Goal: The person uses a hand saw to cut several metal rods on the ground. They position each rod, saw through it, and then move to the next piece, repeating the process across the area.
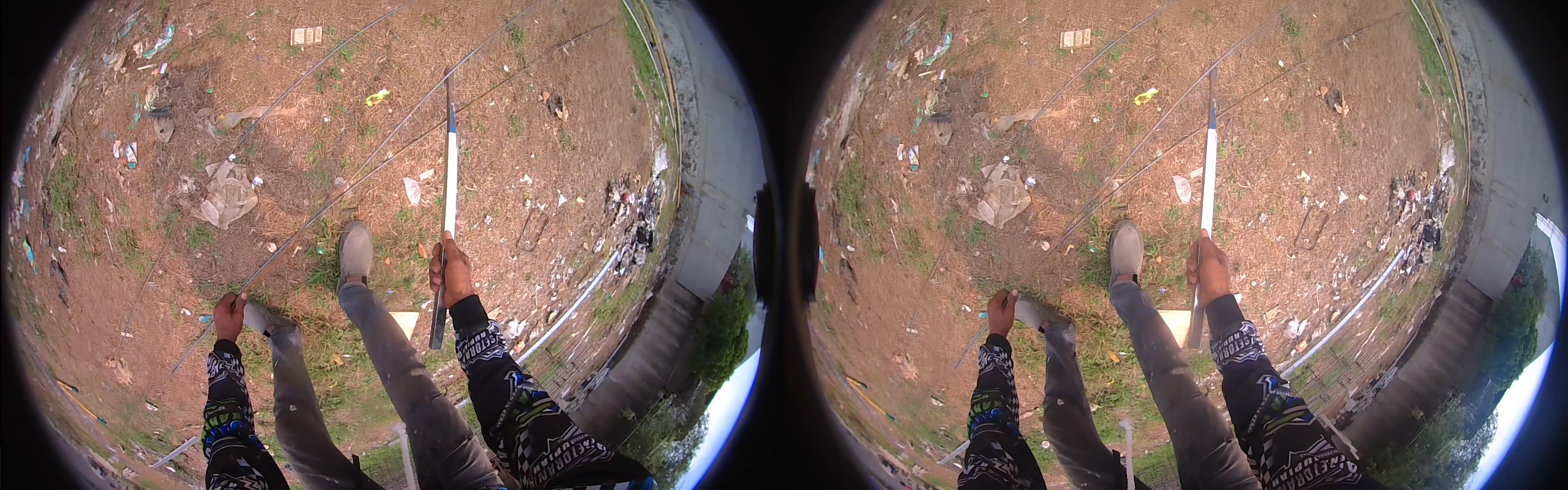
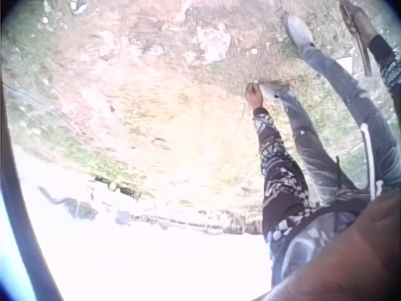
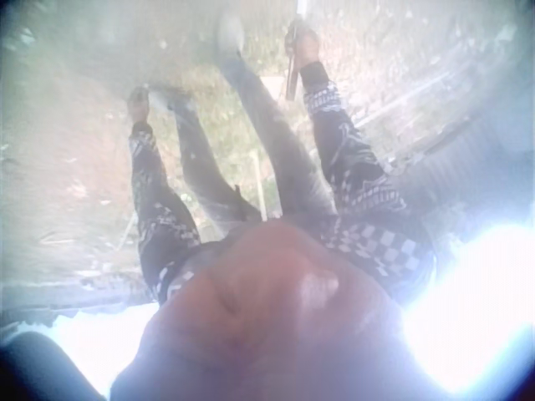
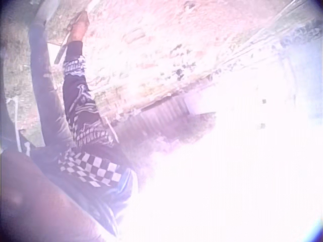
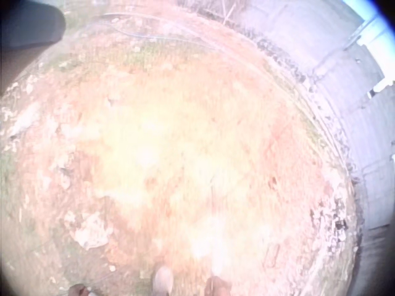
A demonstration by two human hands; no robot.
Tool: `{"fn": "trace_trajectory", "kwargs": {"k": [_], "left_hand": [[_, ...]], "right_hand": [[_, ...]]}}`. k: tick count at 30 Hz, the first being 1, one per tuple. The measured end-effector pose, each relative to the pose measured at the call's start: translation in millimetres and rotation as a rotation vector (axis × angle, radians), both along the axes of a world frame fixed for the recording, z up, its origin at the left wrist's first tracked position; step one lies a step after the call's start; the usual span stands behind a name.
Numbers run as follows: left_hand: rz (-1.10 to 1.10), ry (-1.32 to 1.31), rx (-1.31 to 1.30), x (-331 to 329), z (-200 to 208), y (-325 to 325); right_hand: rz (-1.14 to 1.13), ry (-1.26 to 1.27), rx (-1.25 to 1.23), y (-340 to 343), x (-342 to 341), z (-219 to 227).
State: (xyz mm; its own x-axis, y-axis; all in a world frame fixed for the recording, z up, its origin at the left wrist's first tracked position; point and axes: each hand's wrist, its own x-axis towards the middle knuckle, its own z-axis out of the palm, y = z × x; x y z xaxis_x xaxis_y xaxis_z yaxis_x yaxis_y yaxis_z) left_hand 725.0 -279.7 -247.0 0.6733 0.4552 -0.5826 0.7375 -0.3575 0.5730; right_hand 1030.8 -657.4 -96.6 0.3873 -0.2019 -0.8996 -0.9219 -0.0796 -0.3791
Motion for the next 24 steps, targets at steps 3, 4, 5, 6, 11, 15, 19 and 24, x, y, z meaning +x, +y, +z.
{"fn": "trace_trajectory", "kwargs": {"k": [3,4,5,6,11,15,19,24], "left_hand": [[-0.14,0.13,0.088,7.9,-24.9,10.5],[-0.15,0.164,0.078,9.7,-34.0,8.5],[-0.161,0.197,0.065,12.8,-44.0,5.4],[-0.237,0.171,0.121,-2.3,-59.3,11.9],[-0.142,0.453,0.249,-26.4,-98.6,17.3],[-0.225,0.389,0.172,20.5,-86.8,6.3],[-0.272,0.292,0.183,122.9,-51.9,-21.9],[-0.165,0.102,0.09,236.9,-36.8,-37.3]], "right_hand": [[0.024,0.021,-0.015,-7.7,3.7,-10.2],[0.021,0.034,-0.017,-13.3,1.9,-14.0],[0.016,0.045,-0.021,-20.0,1.2,-16.0],[-0.008,0.098,-0.003,-20.5,1.2,-18.1],[-0.028,0.24,0.035,-45.9,-8.8,-6.0],[0.034,0.245,-0.025,-78.2,-22.3,14.2],[0.026,0.216,-0.024,-96.7,-2.0,51.2],[0.129,0.126,0.019,-83.6,65.5,82.8]]}}
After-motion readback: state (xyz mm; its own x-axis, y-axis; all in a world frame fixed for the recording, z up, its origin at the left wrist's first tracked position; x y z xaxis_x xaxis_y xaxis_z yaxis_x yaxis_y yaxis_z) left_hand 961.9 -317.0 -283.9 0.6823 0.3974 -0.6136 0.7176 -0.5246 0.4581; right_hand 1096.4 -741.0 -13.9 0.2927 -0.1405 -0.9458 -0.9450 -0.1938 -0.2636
